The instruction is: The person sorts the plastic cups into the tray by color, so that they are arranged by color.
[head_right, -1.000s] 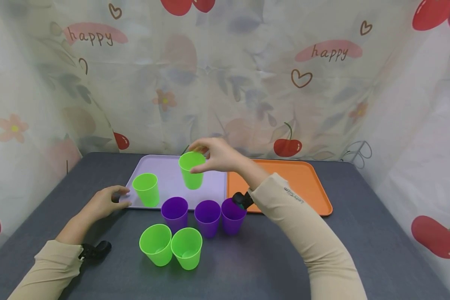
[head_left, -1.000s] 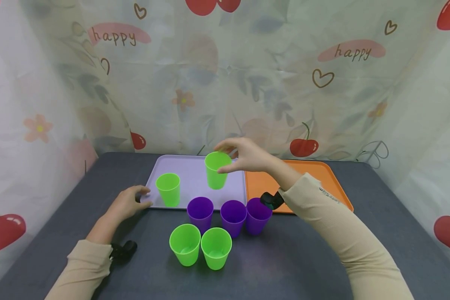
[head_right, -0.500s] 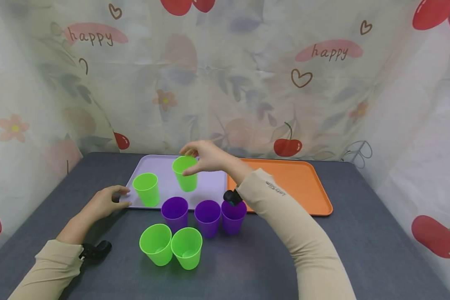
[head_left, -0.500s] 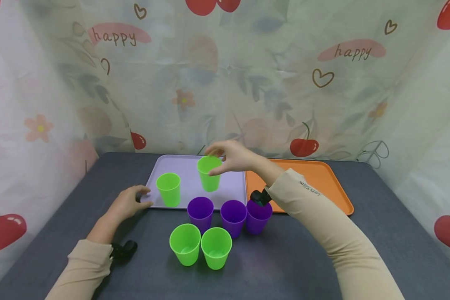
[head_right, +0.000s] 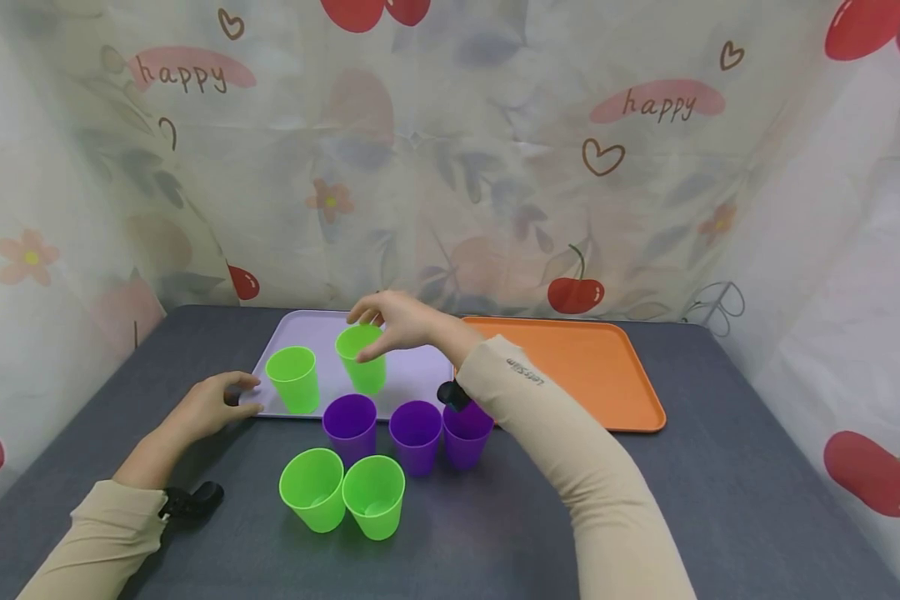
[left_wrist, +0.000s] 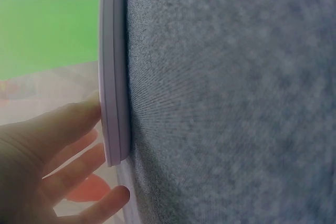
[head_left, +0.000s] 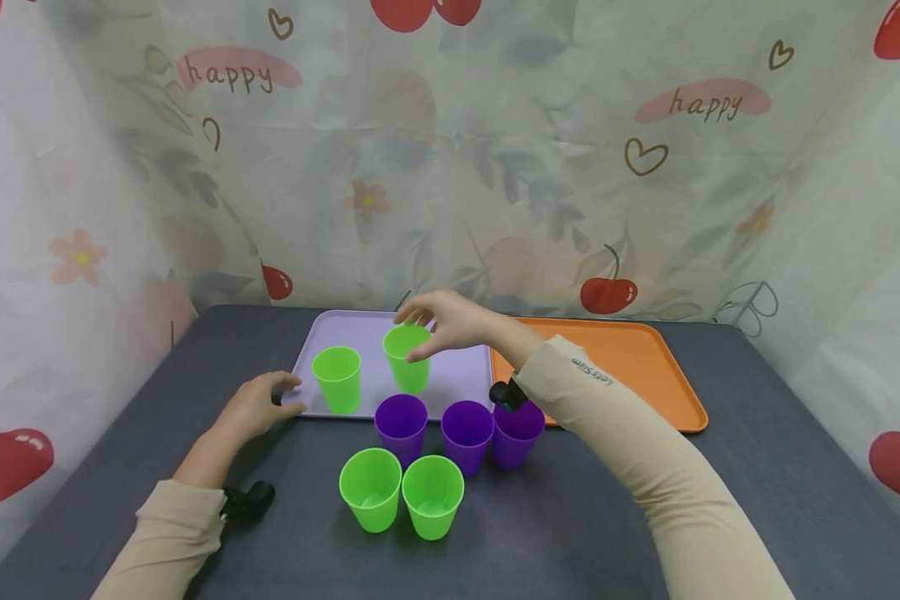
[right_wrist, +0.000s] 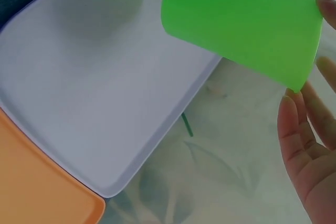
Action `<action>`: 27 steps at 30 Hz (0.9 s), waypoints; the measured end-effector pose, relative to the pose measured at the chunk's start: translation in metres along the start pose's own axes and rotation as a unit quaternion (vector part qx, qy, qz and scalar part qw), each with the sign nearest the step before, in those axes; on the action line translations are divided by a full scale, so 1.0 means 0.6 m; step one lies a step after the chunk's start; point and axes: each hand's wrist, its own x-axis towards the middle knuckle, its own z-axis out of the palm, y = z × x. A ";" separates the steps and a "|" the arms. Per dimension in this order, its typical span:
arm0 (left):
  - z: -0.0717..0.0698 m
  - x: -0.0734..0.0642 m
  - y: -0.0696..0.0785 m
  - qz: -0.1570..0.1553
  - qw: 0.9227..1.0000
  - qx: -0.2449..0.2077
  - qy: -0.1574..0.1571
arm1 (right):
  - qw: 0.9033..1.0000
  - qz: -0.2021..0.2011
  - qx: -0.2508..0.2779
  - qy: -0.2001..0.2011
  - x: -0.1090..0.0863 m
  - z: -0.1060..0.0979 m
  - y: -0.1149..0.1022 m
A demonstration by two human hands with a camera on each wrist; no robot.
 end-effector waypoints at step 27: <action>-0.001 -0.001 -0.001 -0.003 1.000 0.005 -0.003 | 0.997 0.021 -0.046 -0.062 0.040 0.025 -0.020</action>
